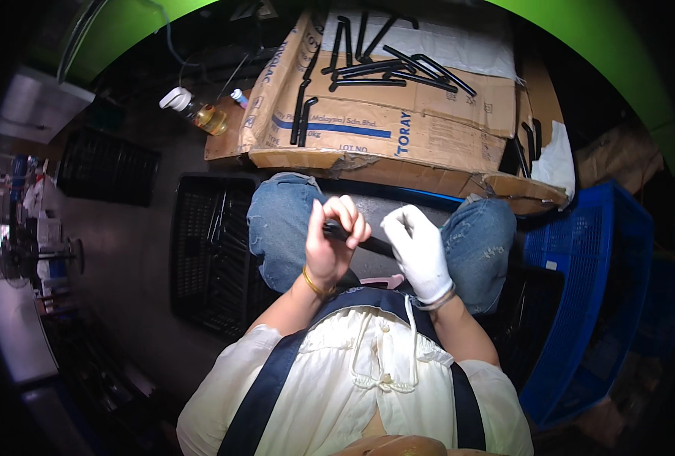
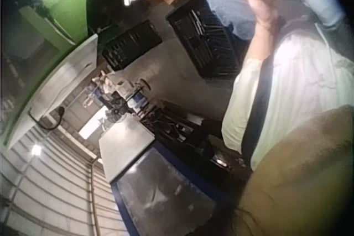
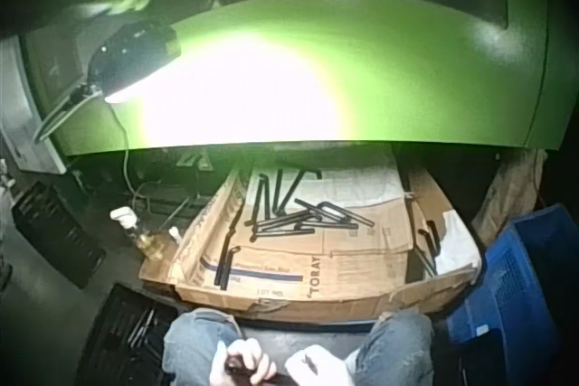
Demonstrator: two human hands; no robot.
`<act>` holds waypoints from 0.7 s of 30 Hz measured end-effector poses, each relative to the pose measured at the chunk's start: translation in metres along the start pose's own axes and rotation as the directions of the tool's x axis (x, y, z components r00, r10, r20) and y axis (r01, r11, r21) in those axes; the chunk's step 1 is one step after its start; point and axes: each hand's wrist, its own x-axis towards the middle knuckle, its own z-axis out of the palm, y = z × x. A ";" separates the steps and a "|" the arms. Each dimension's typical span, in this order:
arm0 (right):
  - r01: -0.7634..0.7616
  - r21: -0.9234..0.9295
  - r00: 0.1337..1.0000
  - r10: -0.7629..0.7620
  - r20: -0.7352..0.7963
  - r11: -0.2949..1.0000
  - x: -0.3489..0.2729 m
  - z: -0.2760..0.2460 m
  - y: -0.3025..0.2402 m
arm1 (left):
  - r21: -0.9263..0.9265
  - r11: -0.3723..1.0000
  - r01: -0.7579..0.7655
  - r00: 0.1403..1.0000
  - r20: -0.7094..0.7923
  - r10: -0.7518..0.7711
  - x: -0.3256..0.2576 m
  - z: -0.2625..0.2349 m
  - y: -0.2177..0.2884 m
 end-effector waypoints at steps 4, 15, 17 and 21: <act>0.227 -0.382 0.972 -0.185 0.143 0.896 -0.017 -0.001 0.008 | -0.496 0.831 0.251 0.967 0.171 -0.190 0.019 -0.029 0.019; 0.068 -0.593 0.941 0.145 0.304 0.803 -0.046 -0.008 0.025 | -0.596 0.737 0.320 0.940 0.295 -0.170 0.031 -0.043 0.025; 0.043 -0.573 0.933 0.173 0.316 0.818 -0.046 -0.007 0.024 | -0.632 0.722 0.280 0.959 0.215 -0.184 0.031 -0.047 0.022; 0.049 -0.543 0.957 0.116 0.266 0.838 -0.040 -0.003 0.032 | -0.383 0.908 0.170 0.949 -0.184 -0.256 0.021 -0.033 -0.006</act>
